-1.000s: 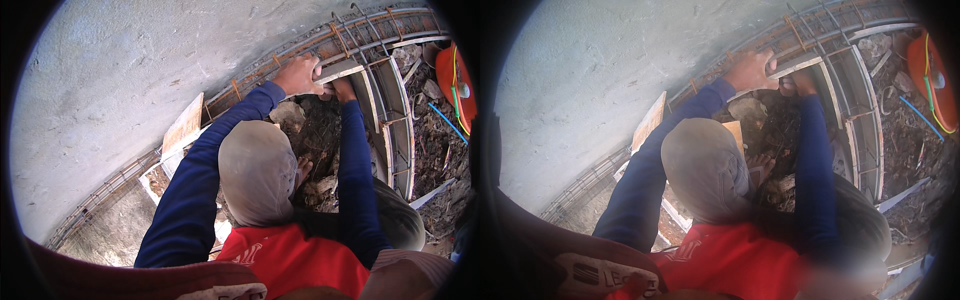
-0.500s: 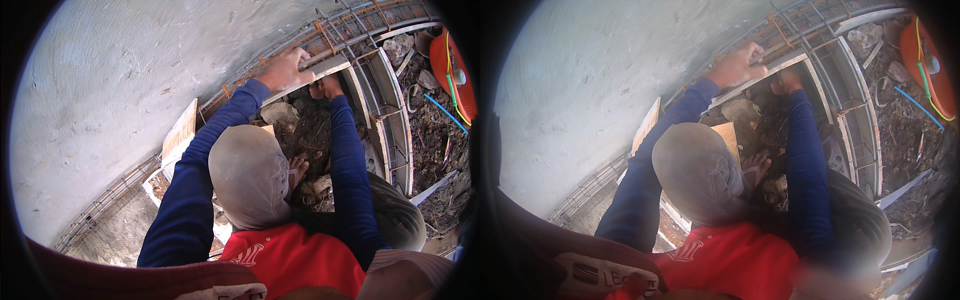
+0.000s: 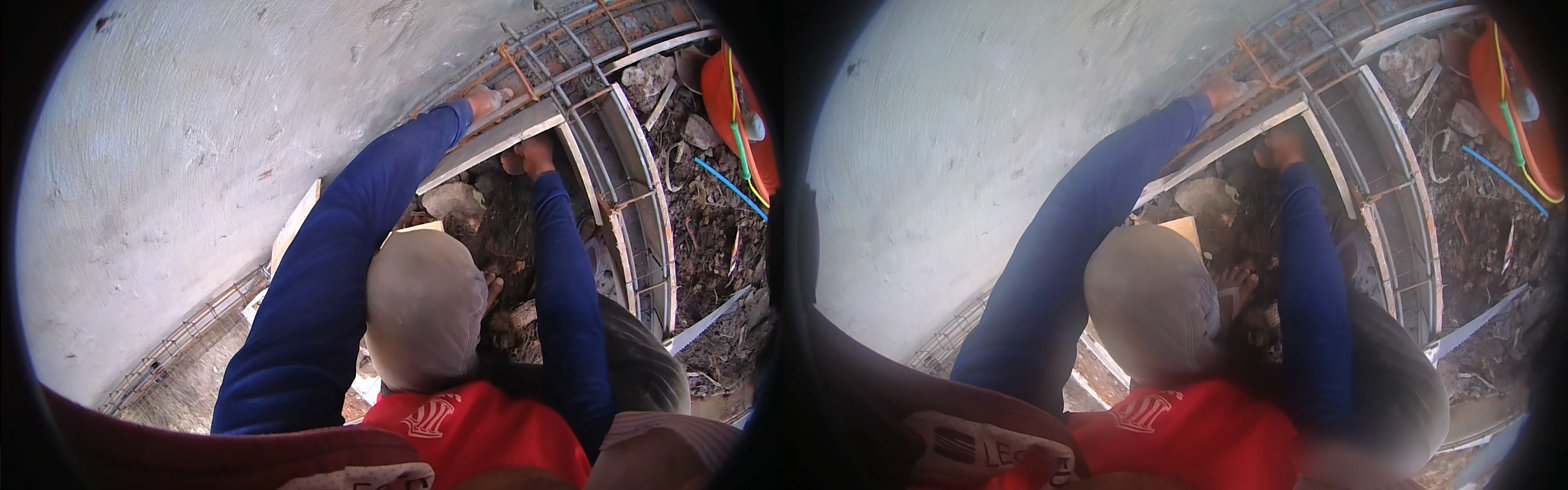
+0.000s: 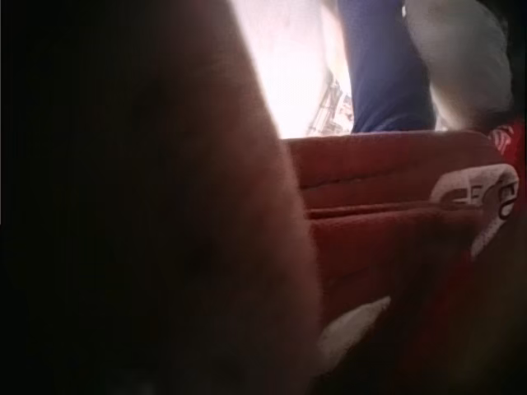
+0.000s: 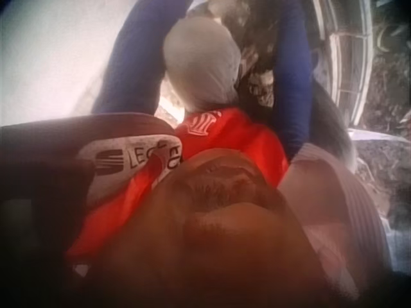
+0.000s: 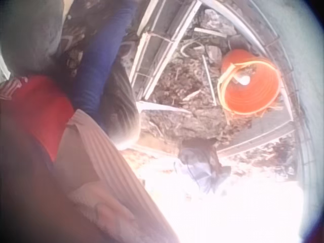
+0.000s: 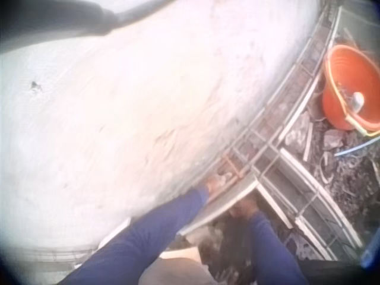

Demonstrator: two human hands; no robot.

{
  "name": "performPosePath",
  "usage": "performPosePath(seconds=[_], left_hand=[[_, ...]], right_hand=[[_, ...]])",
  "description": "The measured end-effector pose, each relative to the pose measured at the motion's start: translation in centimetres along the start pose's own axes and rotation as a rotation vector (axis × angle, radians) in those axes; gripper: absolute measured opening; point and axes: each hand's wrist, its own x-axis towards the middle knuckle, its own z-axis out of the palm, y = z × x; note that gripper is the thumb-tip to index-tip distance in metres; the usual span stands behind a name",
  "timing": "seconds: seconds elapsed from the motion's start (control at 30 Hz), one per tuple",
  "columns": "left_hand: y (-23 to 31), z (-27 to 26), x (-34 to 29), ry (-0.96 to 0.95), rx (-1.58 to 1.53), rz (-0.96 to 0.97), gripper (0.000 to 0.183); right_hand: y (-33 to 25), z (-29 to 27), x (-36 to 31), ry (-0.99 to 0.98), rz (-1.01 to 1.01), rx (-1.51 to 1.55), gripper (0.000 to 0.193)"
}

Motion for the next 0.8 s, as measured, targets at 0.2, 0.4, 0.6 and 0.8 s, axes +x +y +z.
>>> performPosePath(seconds=[0.2,0.4,0.6,0.8], left_hand=[[0.3,1.0,4.4,0.291,0.381,-0.074,0.061],[-1.9,0.9,3.7,0.153,0.378,0.016,0.04],[1.4,1.8,2.6,0.229,0.23,-0.143,0.031],[-1.0,0.4,1.9,0.196,0.057,-0.021,0.028]], right_hand=[[0.0,-0.2,1.1,0.06,-0.038,-0.128,0.026],[-3.9,0.0,-9.3,-0.168,0.078,-0.017,0.029],[-1.6,-1.0,-9.2,0.123,-0.348,-0.374,0.026],[-4.2,-1.2,-8.8,-0.07,-0.337,-0.657,0.029]])
